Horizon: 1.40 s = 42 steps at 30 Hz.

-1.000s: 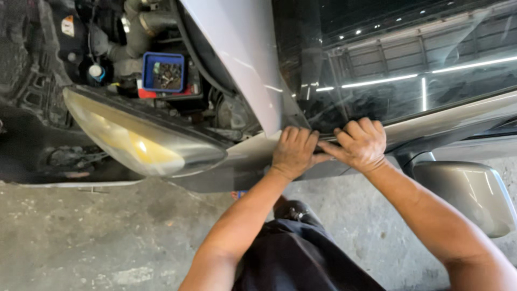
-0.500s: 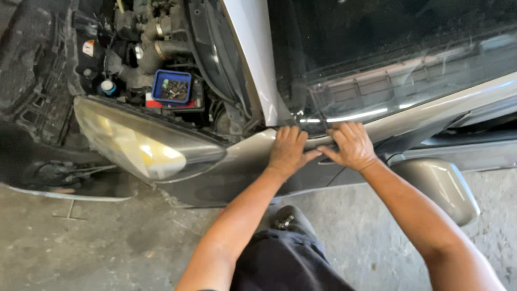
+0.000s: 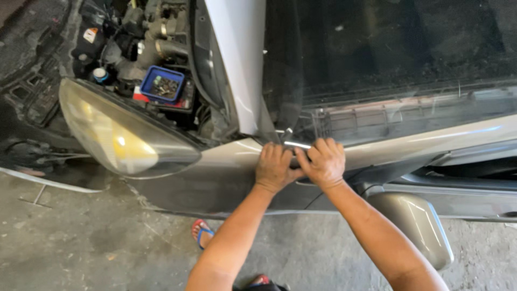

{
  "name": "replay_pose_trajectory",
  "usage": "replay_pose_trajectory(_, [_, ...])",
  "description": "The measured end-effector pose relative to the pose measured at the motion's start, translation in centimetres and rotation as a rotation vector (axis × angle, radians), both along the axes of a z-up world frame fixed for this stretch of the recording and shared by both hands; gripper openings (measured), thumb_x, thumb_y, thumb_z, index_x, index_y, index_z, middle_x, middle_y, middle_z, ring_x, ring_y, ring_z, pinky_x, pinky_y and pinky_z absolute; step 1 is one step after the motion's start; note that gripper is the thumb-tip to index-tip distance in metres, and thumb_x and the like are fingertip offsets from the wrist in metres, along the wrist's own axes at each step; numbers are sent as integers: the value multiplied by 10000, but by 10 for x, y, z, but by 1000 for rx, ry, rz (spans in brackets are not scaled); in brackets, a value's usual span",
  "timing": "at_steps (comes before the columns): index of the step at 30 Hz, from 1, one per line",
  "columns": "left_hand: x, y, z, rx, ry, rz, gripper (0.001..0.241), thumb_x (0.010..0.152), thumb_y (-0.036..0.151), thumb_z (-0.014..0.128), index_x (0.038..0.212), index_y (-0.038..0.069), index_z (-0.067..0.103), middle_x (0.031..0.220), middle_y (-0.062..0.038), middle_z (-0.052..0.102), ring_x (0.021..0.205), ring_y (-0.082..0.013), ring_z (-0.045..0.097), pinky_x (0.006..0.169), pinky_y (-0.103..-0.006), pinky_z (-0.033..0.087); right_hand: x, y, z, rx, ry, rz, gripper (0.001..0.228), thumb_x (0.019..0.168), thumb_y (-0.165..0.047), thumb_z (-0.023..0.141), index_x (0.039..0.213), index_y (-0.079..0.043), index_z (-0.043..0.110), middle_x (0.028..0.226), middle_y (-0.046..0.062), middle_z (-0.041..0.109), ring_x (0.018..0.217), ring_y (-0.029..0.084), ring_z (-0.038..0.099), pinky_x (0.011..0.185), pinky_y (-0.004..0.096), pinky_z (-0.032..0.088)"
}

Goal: The person repeatedly presses and adjusts the front bumper trim near the headlight and hood line, then uses a screwdriver to pry and reseat the trim. The person works along the bumper edge, checking fit and alignment by hand.

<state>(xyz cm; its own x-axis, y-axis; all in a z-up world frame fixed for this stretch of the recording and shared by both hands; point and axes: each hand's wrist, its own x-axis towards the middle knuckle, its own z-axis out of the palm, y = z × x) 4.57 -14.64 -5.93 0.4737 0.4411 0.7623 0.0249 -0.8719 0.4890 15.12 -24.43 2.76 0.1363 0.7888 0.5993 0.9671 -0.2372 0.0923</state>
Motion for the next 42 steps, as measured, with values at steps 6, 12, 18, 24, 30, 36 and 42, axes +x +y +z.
replay_pose_trajectory(6, [0,-4,7,-25,29,5,492,779,537,790,844,105,564,829,-117,508,814,-354,536,757,-492,441,1,-3,5,-29,-5,21,404,803,-325,835,596,-153,534,696,55,504,697,291,538,602,445,362])
replay_pose_trajectory(12, [6,1,1,-37,31,-33,425,776,497,755,860,119,580,870,-81,542,861,-321,551,788,-475,427,8,-4,-7,-57,-30,44,381,866,-278,809,619,-148,549,713,61,524,729,289,542,623,447,365])
replay_pose_trajectory(18, [7,6,5,-39,-19,-14,446,758,484,808,803,121,551,841,-89,521,856,-319,552,793,-478,437,9,-12,2,-53,111,138,247,914,-185,702,728,-84,575,801,115,546,783,343,555,686,471,402])
replay_pose_trajectory(24, [1,-23,18,-94,-188,49,509,721,440,783,982,48,590,966,-144,565,935,-363,556,889,-526,454,5,-26,14,-128,185,164,126,988,-143,616,956,-35,673,966,141,635,888,359,583,808,470,441])
replay_pose_trajectory(30, [10,-24,9,-115,-132,69,295,791,311,741,863,97,551,889,-123,530,886,-344,545,849,-504,456,-2,-23,2,-80,-15,121,262,856,-297,741,953,-55,716,954,97,675,862,306,612,762,445,432])
replay_pose_trajectory(36, [20,-11,2,-155,-54,-23,264,799,342,697,793,127,544,837,-77,516,847,-302,546,754,-462,415,6,-19,-2,-114,-44,113,314,836,-344,762,947,-51,731,979,88,700,847,285,618,740,419,433])
replay_pose_trajectory(42, [22,-9,-1,-164,-10,-72,239,783,331,698,801,128,575,832,-62,520,844,-280,547,748,-447,415,13,-19,-3,-153,-7,151,285,868,-335,729,932,-58,746,955,79,710,804,266,606,721,414,424])
